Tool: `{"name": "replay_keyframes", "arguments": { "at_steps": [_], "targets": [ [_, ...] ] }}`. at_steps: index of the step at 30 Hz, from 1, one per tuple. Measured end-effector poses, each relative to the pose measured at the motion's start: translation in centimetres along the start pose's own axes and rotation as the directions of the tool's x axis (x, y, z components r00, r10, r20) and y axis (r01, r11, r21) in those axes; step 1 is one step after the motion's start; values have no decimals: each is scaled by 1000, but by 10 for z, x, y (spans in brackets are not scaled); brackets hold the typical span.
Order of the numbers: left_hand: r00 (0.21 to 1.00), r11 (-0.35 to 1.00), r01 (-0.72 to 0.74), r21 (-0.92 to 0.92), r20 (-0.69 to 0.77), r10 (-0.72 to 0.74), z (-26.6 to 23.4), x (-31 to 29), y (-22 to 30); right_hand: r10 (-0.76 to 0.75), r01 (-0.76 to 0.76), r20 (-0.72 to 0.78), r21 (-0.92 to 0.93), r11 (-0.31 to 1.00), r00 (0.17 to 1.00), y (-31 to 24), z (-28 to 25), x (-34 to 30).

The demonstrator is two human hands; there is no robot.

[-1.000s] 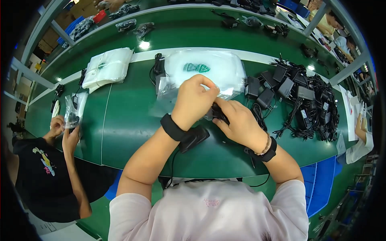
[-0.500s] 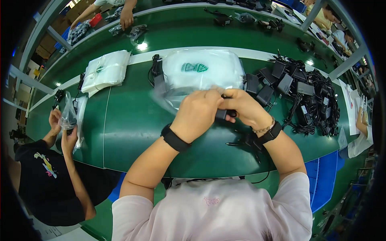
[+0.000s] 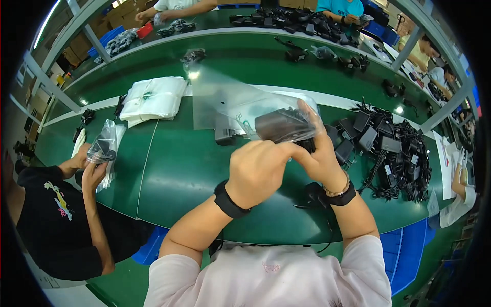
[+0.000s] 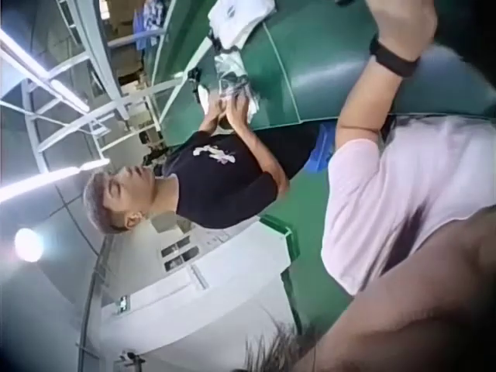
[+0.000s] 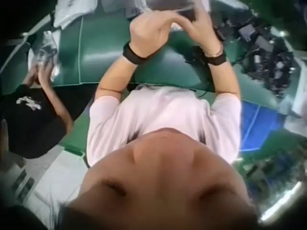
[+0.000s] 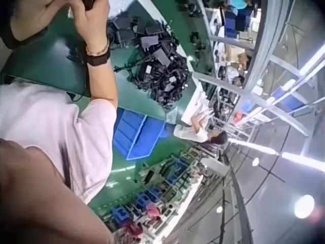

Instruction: The person picks up a power adapter and a cable, wraps the cable around the adapter, and places the unit into a plastic bag, repeating the process for a second unit.

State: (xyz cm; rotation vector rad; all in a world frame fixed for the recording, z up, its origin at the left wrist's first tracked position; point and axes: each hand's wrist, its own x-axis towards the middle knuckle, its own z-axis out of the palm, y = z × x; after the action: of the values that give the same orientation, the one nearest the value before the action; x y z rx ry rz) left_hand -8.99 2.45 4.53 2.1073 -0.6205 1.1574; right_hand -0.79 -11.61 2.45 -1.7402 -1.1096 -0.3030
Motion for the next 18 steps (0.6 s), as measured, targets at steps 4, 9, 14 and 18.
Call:
{"name": "replay_keyframes", "arguments": {
  "at_steps": [4,9,14,18],
  "targets": [
    [997,999,-47,-7,67,48,5,1,-2,-23,46,208,-103,994,978,4,9,3],
    [997,995,-1,95,73,-6,16,3,-11,488,-508,266,718,475,832,4,13,10],
    [992,994,47,96,115,-58,6,5,-7,598,-363,232,926,106,767,-32,23,27],
    [995,995,-97,-17,16,97,3,9,0,195,-69,-165,567,821,967,-17,29,22]
  ]
}}
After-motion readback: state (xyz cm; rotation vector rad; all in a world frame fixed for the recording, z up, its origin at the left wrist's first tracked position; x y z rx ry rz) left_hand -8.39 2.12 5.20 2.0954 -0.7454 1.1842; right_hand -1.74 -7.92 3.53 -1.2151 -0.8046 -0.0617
